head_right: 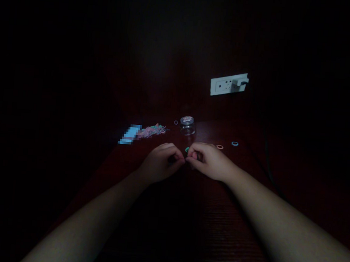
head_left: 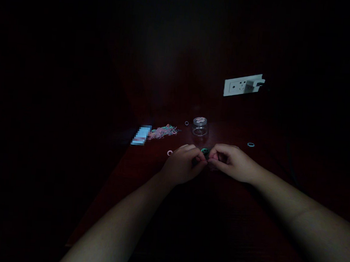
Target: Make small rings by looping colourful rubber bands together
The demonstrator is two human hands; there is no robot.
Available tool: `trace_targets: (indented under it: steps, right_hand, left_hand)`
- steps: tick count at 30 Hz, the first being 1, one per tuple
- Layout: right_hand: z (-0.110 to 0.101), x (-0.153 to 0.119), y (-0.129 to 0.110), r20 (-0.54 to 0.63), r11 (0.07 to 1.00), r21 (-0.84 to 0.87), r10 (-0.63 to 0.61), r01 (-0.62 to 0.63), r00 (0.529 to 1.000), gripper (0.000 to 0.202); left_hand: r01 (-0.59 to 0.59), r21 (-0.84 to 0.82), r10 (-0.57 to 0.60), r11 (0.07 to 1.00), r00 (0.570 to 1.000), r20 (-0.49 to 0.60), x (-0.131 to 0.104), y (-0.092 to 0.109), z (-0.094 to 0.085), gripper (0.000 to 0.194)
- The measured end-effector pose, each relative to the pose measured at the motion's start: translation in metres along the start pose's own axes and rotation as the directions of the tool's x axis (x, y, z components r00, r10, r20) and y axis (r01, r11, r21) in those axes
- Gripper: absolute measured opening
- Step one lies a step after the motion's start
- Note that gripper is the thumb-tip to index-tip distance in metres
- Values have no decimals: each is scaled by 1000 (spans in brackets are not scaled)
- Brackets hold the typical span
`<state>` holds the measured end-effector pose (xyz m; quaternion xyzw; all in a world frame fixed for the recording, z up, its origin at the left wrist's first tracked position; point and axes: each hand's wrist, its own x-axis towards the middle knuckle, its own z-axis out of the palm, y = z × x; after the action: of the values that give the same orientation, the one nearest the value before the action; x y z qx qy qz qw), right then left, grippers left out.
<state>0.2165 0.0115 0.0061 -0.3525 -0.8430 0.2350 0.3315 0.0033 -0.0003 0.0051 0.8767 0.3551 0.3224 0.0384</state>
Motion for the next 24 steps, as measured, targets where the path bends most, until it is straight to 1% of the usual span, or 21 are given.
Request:
trace_targets:
  steps: [5,12,16,17,21,24]
  right_hand:
    - [1,0,-1,-3,999,29,18,-18,1000,15]
    - [0,-1,-2,-18,999,43,16,-16,1000,17]
    - [-1,-2,-1,-24,999,43,12,-11,1000,18]
    - [0,-2,-1,-25,999,48,11,-10,1000,18]
    - [1,-2,1,-23,998,58,14,-12,1000,18]
    - [1,-2,1,-26,999,44,6,-5,1000,18]
  left_hand:
    - [9,-1,-9,1000,1000,9,0,-1,1,7]
    - [23,5,-23,1000,1000,-19,-1,2,-1,8]
    - [29,-46,-30,999,999,-23,-1,4,-2,25]
    - [29,-65,-30,997,999,-11,-1,3,-1,25]
    - [35,-105,-33,994,999,24,-1,-1,1,11]
    - [21,-97,-21,995,1000,6,-1,-2,1,10]
